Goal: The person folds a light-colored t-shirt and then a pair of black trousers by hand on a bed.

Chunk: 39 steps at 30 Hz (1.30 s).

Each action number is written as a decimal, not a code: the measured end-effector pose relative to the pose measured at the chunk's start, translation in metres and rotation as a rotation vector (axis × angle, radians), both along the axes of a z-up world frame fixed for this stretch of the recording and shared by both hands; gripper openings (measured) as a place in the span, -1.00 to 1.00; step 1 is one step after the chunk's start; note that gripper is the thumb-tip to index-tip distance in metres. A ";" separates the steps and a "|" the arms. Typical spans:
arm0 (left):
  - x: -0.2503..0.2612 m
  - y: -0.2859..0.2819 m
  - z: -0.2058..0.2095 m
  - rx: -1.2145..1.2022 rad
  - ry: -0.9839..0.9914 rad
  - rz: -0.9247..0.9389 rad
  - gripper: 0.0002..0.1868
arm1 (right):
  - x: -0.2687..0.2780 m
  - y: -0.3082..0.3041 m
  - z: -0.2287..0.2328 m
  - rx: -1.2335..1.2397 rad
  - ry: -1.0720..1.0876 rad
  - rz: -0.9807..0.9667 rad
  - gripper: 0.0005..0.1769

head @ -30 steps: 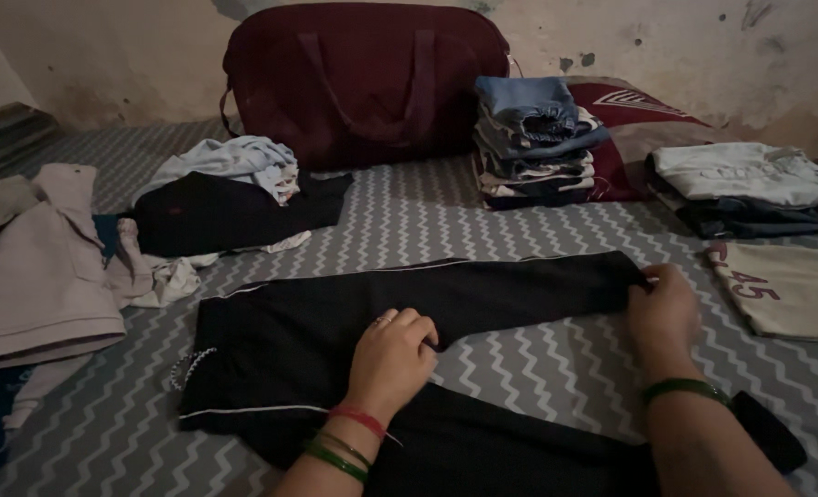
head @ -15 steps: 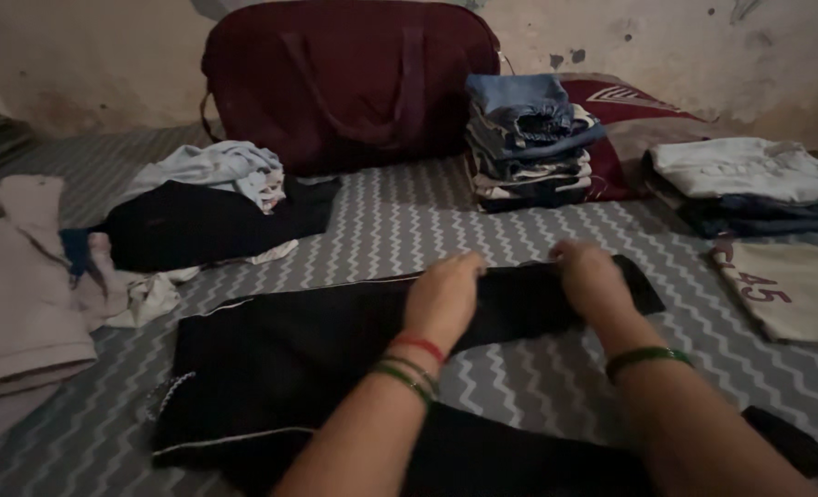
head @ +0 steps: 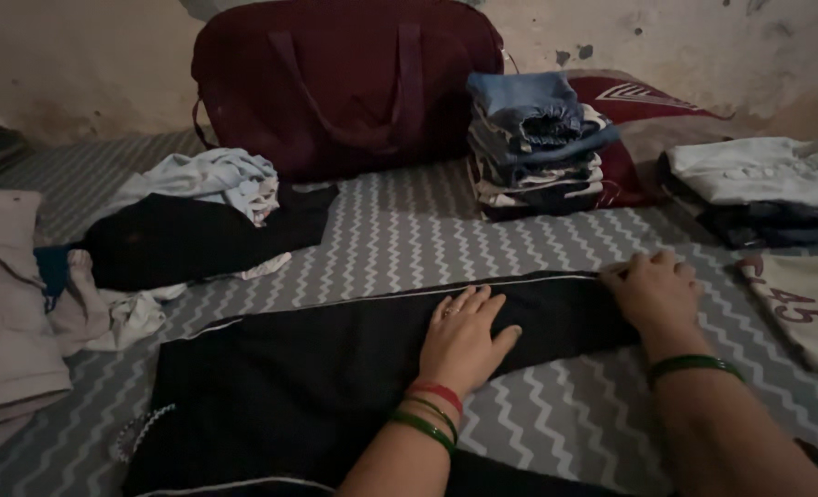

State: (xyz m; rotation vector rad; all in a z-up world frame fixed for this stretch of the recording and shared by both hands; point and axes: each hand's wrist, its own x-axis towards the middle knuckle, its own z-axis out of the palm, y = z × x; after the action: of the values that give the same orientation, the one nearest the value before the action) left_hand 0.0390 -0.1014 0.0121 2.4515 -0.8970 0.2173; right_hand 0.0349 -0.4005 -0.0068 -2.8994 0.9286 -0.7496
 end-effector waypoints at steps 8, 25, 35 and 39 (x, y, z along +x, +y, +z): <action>0.001 -0.002 0.008 0.140 0.104 -0.011 -0.22 | 0.021 -0.037 -0.008 0.357 -0.119 0.220 -0.65; 0.005 -0.003 -0.004 0.045 0.043 0.000 -0.19 | 0.033 0.109 -0.027 0.273 -0.046 0.742 -0.58; -0.001 -0.004 0.004 0.198 0.080 0.062 -0.09 | -0.028 0.034 -0.008 0.168 0.161 0.069 -0.05; -0.003 0.008 0.000 0.230 0.086 0.045 -0.09 | -0.026 0.035 -0.007 0.172 0.180 0.079 -0.08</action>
State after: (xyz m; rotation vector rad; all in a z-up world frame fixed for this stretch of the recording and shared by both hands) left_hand 0.0356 -0.0933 0.0117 2.6719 -0.8721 0.0244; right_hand 0.0087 -0.3656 -0.0140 -2.8664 0.8388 -0.3875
